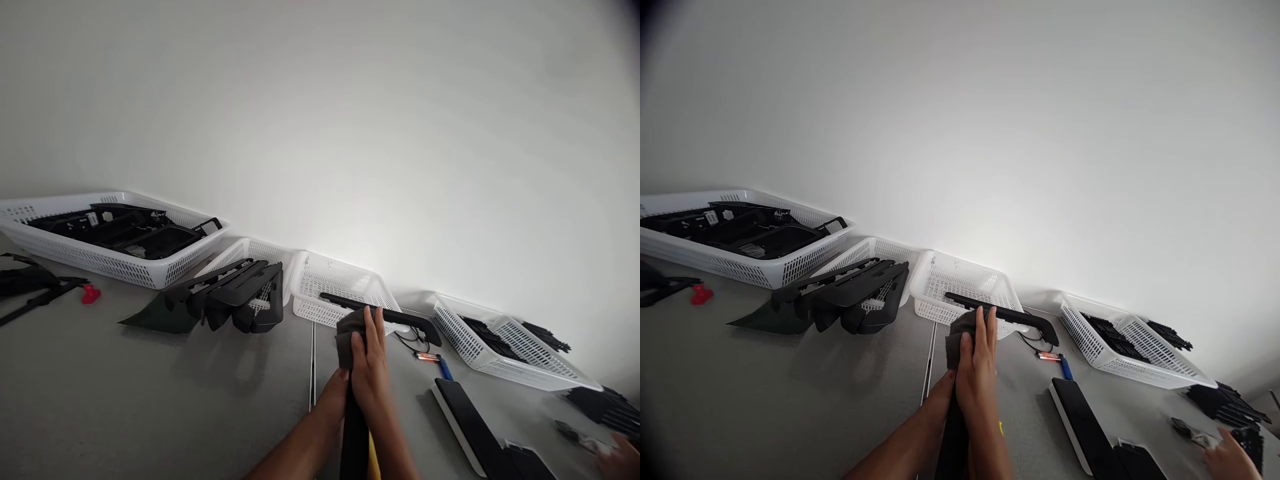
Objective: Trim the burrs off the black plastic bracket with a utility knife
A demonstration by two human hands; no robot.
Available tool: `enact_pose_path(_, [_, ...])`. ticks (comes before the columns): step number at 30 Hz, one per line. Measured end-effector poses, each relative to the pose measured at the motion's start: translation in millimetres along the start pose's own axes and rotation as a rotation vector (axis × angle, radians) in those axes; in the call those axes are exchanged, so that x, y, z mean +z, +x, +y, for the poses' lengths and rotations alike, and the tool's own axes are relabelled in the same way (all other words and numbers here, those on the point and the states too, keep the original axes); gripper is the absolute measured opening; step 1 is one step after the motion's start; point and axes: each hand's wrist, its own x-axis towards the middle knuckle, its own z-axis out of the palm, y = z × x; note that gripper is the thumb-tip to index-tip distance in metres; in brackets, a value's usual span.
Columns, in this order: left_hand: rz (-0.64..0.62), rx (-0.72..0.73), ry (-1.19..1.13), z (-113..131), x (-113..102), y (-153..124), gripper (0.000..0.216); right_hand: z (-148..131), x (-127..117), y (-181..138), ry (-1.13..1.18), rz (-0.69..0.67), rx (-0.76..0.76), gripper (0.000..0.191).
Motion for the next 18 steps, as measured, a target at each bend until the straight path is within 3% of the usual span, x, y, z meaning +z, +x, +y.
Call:
enact_pose_path(3, [0.097, -0.009, 0.069, 3, -3, 5, 0.029, 2, -4, 23, 0.009, -0.006, 0.053, 0.074])
enact_pose_path(6, [0.123, -0.012, 0.089, 6, 1, 2, 0.030, -3, 3, 20, 0.028, -0.067, 0.100, 0.071])
enact_pose_path(12, [0.010, 0.009, 0.149, 18, 0, -17, 0.038, -12, 4, -33, 0.029, -0.236, 0.091, 0.065])
enact_pose_path(18, [-0.084, -0.029, 0.164, 33, -23, 8, 0.034, 3, -2, -90, -0.003, -0.227, 0.036, 0.065])
